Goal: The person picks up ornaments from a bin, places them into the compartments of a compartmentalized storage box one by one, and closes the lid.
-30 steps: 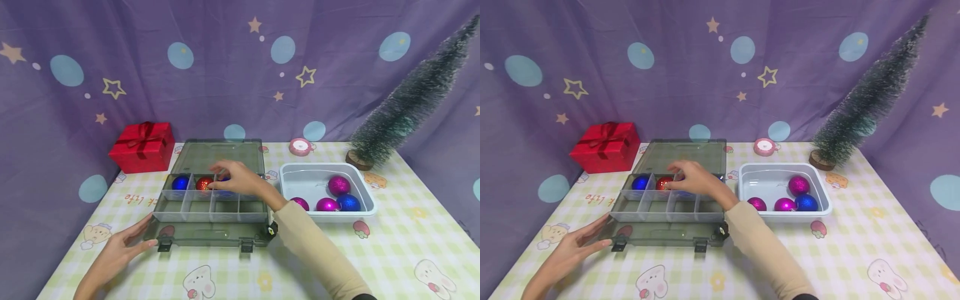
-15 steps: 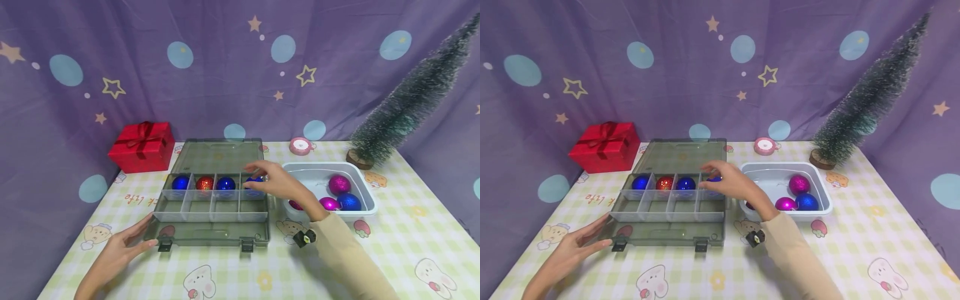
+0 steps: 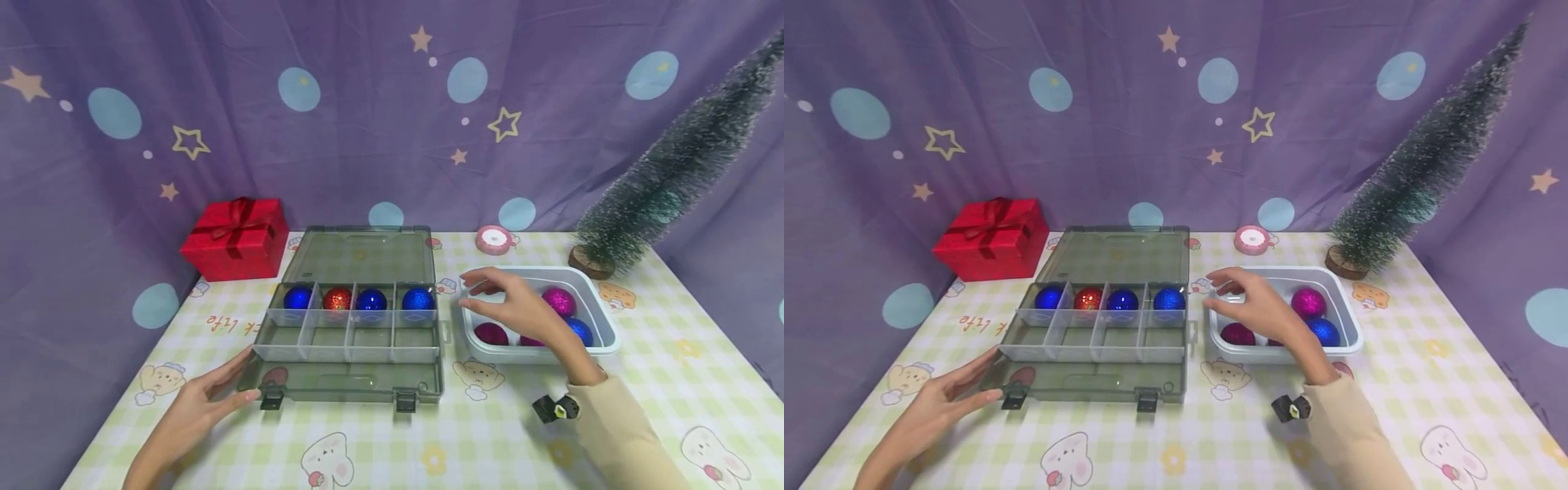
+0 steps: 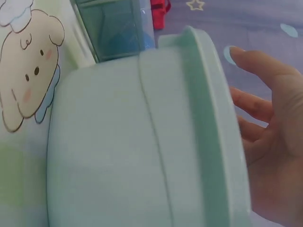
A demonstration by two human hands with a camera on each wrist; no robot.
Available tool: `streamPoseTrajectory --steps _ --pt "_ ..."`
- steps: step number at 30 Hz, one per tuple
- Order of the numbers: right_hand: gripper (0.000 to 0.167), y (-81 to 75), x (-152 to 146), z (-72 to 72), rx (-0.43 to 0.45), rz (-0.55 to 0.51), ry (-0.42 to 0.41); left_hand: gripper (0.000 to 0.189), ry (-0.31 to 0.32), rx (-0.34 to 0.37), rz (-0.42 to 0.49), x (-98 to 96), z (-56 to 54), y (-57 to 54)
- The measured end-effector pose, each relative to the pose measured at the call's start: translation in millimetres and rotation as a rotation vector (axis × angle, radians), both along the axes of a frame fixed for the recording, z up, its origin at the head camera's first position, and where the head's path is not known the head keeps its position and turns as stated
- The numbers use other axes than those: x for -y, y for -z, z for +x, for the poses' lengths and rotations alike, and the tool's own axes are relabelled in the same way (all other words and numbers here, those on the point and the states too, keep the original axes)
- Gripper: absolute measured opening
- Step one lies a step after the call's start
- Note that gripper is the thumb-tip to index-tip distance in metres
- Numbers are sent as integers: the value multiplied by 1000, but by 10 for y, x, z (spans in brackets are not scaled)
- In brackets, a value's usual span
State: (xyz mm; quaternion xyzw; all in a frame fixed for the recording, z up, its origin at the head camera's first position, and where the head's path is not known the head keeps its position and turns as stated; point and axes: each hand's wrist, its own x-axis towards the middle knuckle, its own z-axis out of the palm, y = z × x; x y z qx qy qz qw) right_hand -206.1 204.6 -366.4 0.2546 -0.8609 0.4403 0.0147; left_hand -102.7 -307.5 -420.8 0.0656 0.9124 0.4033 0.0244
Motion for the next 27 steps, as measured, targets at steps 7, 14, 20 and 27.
streamPoseTrajectory --steps 7,14,20,27 --pt "45 40 -201 95 5 14 52 75 -1 4 12 4 12 -1" --pt "43 152 -358 168 18 79 47 74 -1 -3 4 2 12 3" --pt "40 198 -422 192 26 126 20 73 -1 0 3 -4 0 -7" --pt "40 180 -450 171 59 161 -47 71 1 -5 15 0 -1 -4"
